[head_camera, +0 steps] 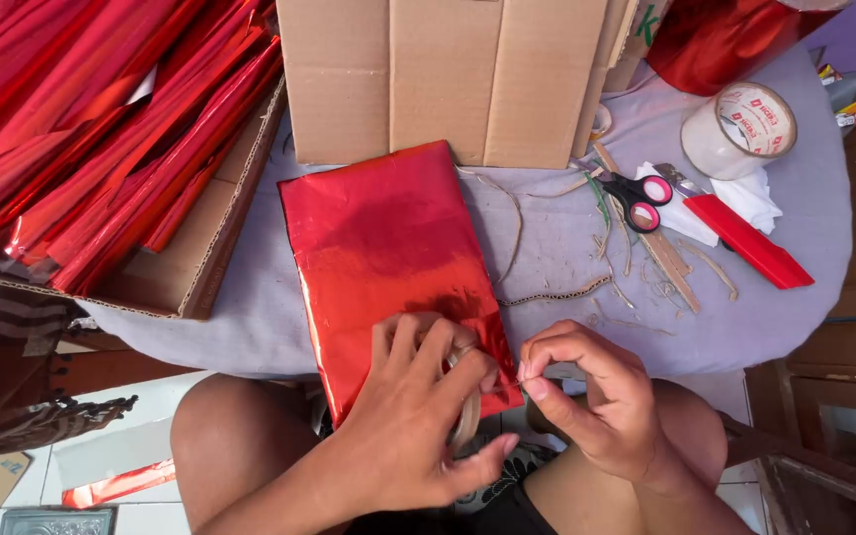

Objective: The person assembles a small cardboard box by folding and taping the edges. They use scissors to cut tape and then fold the cardboard flaps to form the box structure. Finally, they place a red metallic cone into the box.

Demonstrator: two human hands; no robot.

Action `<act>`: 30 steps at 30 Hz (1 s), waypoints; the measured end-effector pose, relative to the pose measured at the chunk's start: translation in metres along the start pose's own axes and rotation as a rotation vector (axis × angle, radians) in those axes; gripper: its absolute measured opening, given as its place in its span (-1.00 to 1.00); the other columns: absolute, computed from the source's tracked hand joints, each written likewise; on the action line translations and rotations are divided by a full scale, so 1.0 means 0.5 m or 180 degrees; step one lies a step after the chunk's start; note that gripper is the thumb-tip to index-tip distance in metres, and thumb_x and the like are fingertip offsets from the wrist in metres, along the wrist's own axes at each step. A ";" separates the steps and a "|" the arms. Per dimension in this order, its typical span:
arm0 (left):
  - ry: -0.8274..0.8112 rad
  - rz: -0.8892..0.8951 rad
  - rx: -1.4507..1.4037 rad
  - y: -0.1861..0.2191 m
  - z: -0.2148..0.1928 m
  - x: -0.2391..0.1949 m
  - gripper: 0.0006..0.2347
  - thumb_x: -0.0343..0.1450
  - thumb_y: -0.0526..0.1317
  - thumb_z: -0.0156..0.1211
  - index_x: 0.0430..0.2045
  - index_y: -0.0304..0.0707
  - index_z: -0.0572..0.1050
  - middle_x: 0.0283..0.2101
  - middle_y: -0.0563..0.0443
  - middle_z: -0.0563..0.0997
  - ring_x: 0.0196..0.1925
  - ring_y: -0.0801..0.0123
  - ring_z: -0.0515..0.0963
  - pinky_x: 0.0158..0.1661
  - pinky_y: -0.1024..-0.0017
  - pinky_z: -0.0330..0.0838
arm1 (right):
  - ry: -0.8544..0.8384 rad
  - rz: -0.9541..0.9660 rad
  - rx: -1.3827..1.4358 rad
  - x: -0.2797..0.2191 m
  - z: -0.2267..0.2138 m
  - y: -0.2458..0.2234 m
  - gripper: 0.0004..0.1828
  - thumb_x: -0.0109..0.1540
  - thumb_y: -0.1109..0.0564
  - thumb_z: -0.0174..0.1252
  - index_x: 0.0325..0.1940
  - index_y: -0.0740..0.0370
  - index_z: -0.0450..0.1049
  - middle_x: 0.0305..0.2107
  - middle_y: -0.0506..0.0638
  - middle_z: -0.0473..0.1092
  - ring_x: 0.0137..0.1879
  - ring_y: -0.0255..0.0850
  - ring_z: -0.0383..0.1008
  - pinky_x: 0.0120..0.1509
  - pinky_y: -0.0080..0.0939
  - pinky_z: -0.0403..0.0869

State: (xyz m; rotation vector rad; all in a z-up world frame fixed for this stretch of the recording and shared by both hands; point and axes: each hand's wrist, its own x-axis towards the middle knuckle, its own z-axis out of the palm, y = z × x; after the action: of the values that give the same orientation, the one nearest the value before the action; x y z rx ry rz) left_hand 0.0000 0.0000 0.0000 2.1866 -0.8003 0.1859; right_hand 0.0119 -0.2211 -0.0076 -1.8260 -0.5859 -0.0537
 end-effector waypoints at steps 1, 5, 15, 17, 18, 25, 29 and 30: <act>0.0000 0.0001 0.0000 0.006 -0.005 -0.002 -0.65 0.37 0.10 0.16 -0.25 -0.21 0.40 -0.11 -0.15 0.38 -0.10 -0.04 0.29 -0.10 0.02 0.18 | 0.0001 -0.0001 -0.0001 -0.002 -0.004 0.001 -0.85 0.31 0.13 0.10 -0.27 0.27 0.41 -0.39 0.04 0.43 -0.24 -0.17 0.47 -0.04 -0.26 0.50; -0.0206 0.0033 -0.0704 0.030 0.021 -0.025 -0.50 0.31 0.03 0.30 -0.01 -0.33 0.35 -0.04 -0.23 0.36 -0.04 -0.02 0.35 -0.01 0.16 0.30 | -0.0110 -0.0148 0.0003 0.004 -0.035 -0.013 -0.87 0.28 0.15 0.08 -0.28 0.28 0.40 -0.41 0.07 0.42 -0.28 -0.15 0.45 -0.06 -0.22 0.45; -0.0771 -0.1453 -0.2150 0.034 0.132 -0.044 -0.37 0.20 0.02 0.30 0.16 -0.16 0.27 0.04 -0.04 0.40 0.06 0.23 0.42 0.13 0.37 0.31 | -0.0284 0.0356 -0.1046 0.009 -0.102 0.024 -0.87 0.34 0.15 0.01 -0.28 0.21 0.35 -0.37 -0.06 0.38 -0.25 -0.25 0.37 -0.02 -0.30 0.35; -0.0673 -0.1422 -0.1900 0.030 0.129 -0.055 -0.36 0.20 0.04 0.32 0.15 -0.18 0.28 0.04 -0.06 0.39 0.10 0.18 0.40 0.16 0.31 0.28 | -0.0308 0.0365 -0.1066 0.009 -0.097 0.031 -0.89 0.34 0.15 0.03 -0.26 0.21 0.37 -0.36 -0.06 0.40 -0.24 -0.25 0.39 -0.02 -0.30 0.37; -0.0574 -0.1387 -0.1646 0.028 0.128 -0.060 -0.36 0.21 0.05 0.34 0.14 -0.20 0.29 0.05 -0.07 0.38 0.13 0.13 0.38 0.18 0.25 0.25 | -0.0329 0.0370 -0.1086 0.009 -0.095 0.035 -0.90 0.33 0.14 0.05 -0.24 0.21 0.40 -0.35 -0.07 0.42 -0.24 -0.25 0.40 -0.02 -0.30 0.39; -0.0436 -0.1263 -0.1253 0.016 0.065 -0.054 -0.40 0.18 0.01 0.40 0.08 -0.18 0.36 0.04 0.00 0.45 0.09 0.20 0.49 0.04 0.32 0.41 | -0.0476 0.0231 -0.0999 0.020 -0.072 0.033 -0.91 0.32 0.17 0.04 -0.26 0.21 0.37 -0.38 -0.06 0.41 -0.26 -0.24 0.39 -0.05 -0.30 0.40; -0.0609 -0.1141 -0.1416 0.016 0.043 -0.043 -0.42 0.20 -0.05 0.39 0.11 -0.17 0.38 0.10 0.03 0.47 0.18 0.24 0.49 0.15 0.33 0.34 | -0.0469 0.0163 -0.1042 0.023 -0.066 0.036 -0.93 0.32 0.19 0.08 -0.26 0.20 0.38 -0.37 -0.06 0.42 -0.26 -0.25 0.40 -0.05 -0.30 0.40; -0.0561 -0.0975 -0.1464 0.017 0.040 -0.041 -0.44 0.24 -0.05 0.37 0.12 -0.18 0.38 0.11 -0.01 0.47 0.20 0.21 0.47 0.17 0.33 0.33 | -0.0454 0.0181 -0.1060 0.024 -0.064 0.035 -0.93 0.32 0.18 0.09 -0.26 0.20 0.39 -0.37 -0.07 0.42 -0.26 -0.25 0.40 -0.04 -0.30 0.40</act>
State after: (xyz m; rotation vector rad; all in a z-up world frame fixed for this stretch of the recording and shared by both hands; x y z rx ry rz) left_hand -0.0235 -0.0086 -0.0158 1.8668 -0.5260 -0.3199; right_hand 0.0378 -0.2497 -0.0084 -2.1821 -0.6540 0.0188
